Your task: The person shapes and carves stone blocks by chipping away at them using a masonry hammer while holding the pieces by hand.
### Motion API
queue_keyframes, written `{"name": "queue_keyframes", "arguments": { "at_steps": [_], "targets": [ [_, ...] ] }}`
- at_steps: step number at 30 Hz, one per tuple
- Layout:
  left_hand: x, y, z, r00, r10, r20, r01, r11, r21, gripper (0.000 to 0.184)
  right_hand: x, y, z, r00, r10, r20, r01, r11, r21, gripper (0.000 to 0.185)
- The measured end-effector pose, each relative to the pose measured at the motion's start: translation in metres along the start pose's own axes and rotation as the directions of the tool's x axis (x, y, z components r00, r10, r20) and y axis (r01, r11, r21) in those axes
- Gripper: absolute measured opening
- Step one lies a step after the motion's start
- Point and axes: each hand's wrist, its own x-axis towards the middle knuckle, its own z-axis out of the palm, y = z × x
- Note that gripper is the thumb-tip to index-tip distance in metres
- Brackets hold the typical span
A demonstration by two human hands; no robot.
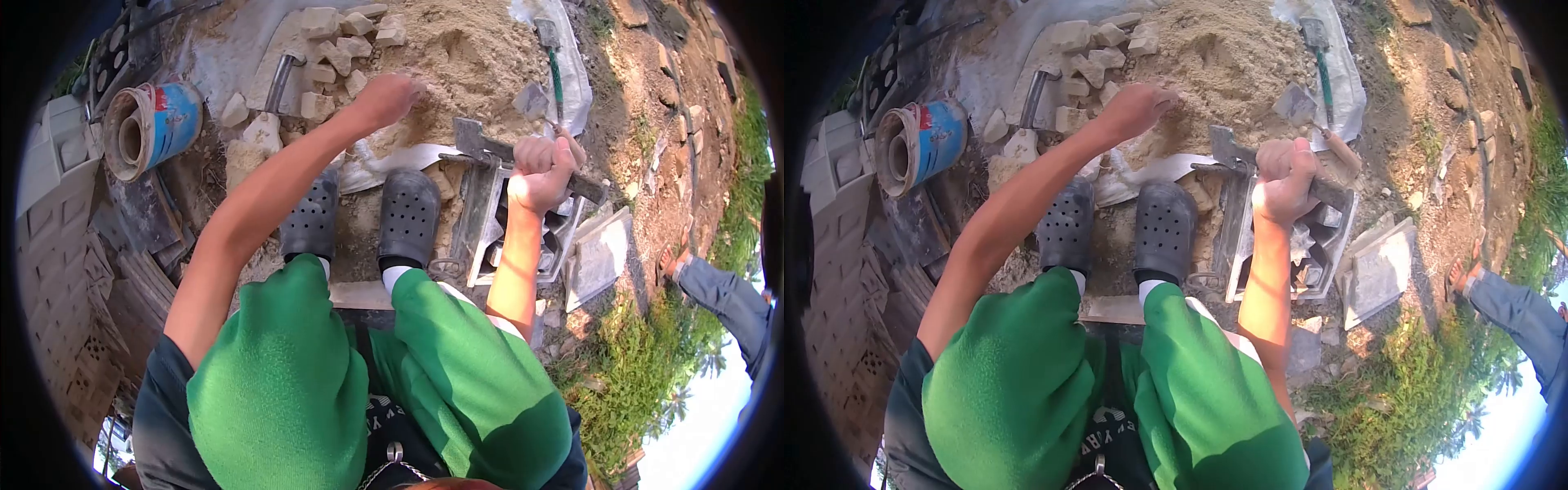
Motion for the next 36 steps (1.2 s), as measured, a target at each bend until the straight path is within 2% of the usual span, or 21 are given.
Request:
{"name": "queue_keyframes", "arguments": {
  "at_steps": [4, 7, 9, 10, 12, 15, 18, 20, 22, 23, 25, 26, 27, 30, 31, 32, 34, 35, 36],
  "targets": [
    [-0.032, 0.006, -0.011, 0.998, -0.062, 0.012, 0.063, 0.992, -0.108, 0.016, 0.003, -0.002, 0.007, 0.997, -0.002, 0.078, -0.001, 0.999, 0.032, 0.032],
    [-0.056, 0.001, -0.009, 0.999, -0.015, -0.049, 0.01, 0.995, -0.095, 0.018, 0.0, -0.006, 0.024, 0.998, -0.001, 0.063, 0.002, 1.0, -0.018, 0.038],
    [-0.068, -0.002, -0.007, 0.994, -0.085, 0.068, 0.087, 0.996, -0.02, 0.022, -0.003, -0.008, 0.035, 0.997, -0.002, 0.08, 0.004, 0.999, -0.031, 0.039],
    [-0.073, -0.002, -0.005, 0.994, -0.089, 0.064, 0.091, 0.996, -0.02, 0.022, -0.004, -0.01, 0.043, 0.996, 0.0, 0.085, 0.003, 1.0, -0.03, 0.039],
    [-0.08, -0.001, -0.001, 0.984, -0.166, 0.065, 0.16, 0.983, 0.085, 0.028, -0.005, -0.014, 0.058, 0.988, -0.033, 0.153, 0.028, 0.999, 0.036, 0.039],
    [-0.087, -0.002, 0.003, 0.98, -0.193, 0.058, 0.191, 0.981, 0.026, 0.031, -0.006, -0.015, 0.069, 0.983, -0.021, 0.181, -0.002, 0.993, 0.122, 0.036],
    [-0.089, -0.003, 0.005, 0.975, -0.22, 0.002, 0.22, 0.975, 0.0, 0.021, -0.007, -0.023, 0.083, 0.98, 0.012, 0.2, -0.04, 0.99, 0.138, 0.037],
    [-0.09, -0.004, 0.005, 0.975, -0.22, -0.017, 0.22, 0.975, -0.039, 0.018, -0.006, -0.018, 0.089, 0.97, 0.057, 0.237, -0.071, 0.996, 0.052, 0.04],
    [-0.09, -0.006, 0.005, 0.975, -0.22, -0.039, 0.216, 0.973, -0.078, 0.016, -0.012, 0.025, 0.083, 0.979, 0.071, 0.192, -0.026, 0.974, -0.227, 0.04],
    [-0.09, -0.006, 0.005, 0.974, -0.223, -0.031, 0.219, 0.972, -0.086, 0.017, -0.013, 0.052, 0.071, 0.974, 0.064, 0.216, -0.01, 0.97, -0.243, 0.041],
    [-0.089, -0.007, 0.006, 0.972, -0.232, -0.031, 0.228, 0.969, -0.097, 0.017, -0.005, 0.062, 0.076, 0.966, 0.059, 0.251, 0.008, 0.966, -0.257, 0.041],
    [-0.09, -0.007, 0.007, 0.973, -0.23, -0.008, 0.229, 0.97, -0.084, 0.021, 0.0, 0.062, 0.074, 0.971, 0.092, 0.223, -0.046, 0.978, -0.204, 0.041],
    [-0.09, -0.006, 0.009, 0.974, -0.225, 0.019, 0.226, 0.971, -0.074, 0.025, 0.004, 0.054, 0.077, 0.973, 0.127, 0.192, -0.099, 0.984, -0.151, 0.042],
    [-0.089, -0.008, 0.017, 0.974, -0.224, 0.015, 0.225, 0.972, -0.068, 0.024, 0.004, 0.023, 0.085, 0.967, 0.128, 0.219, -0.102, 0.987, -0.128, 0.045],
    [-0.089, -0.01, 0.018, 0.974, -0.226, 0.014, 0.227, 0.972, -0.069, 0.024, 0.004, 0.016, 0.089, 0.965, 0.059, 0.257, -0.035, 0.995, -0.094, 0.043],
    [-0.09, -0.011, 0.019, 0.972, -0.233, -0.017, 0.23, 0.969, -0.09, 0.02, 0.002, 0.014, 0.092, 0.964, 0.058, 0.259, -0.035, 0.995, -0.095, 0.043],
    [-0.089, -0.012, 0.019, 0.969, -0.243, -0.049, 0.237, 0.965, -0.114, 0.018, -0.003, 0.014, 0.099, 0.96, 0.004, 0.281, 0.041, 0.987, -0.153, 0.043],
    [-0.088, -0.012, 0.018, 0.959, -0.278, -0.048, 0.272, 0.956, -0.108, 0.019, -0.006, 0.031, 0.093, 0.963, 0.035, 0.269, 0.006, 0.989, -0.15, 0.043],
    [-0.088, -0.012, 0.017, 0.949, -0.311, -0.047, 0.305, 0.947, -0.103, 0.019, -0.015, 0.045, 0.091, 0.974, 0.117, 0.192, -0.058, 0.955, -0.29, 0.044]
  ]
}}
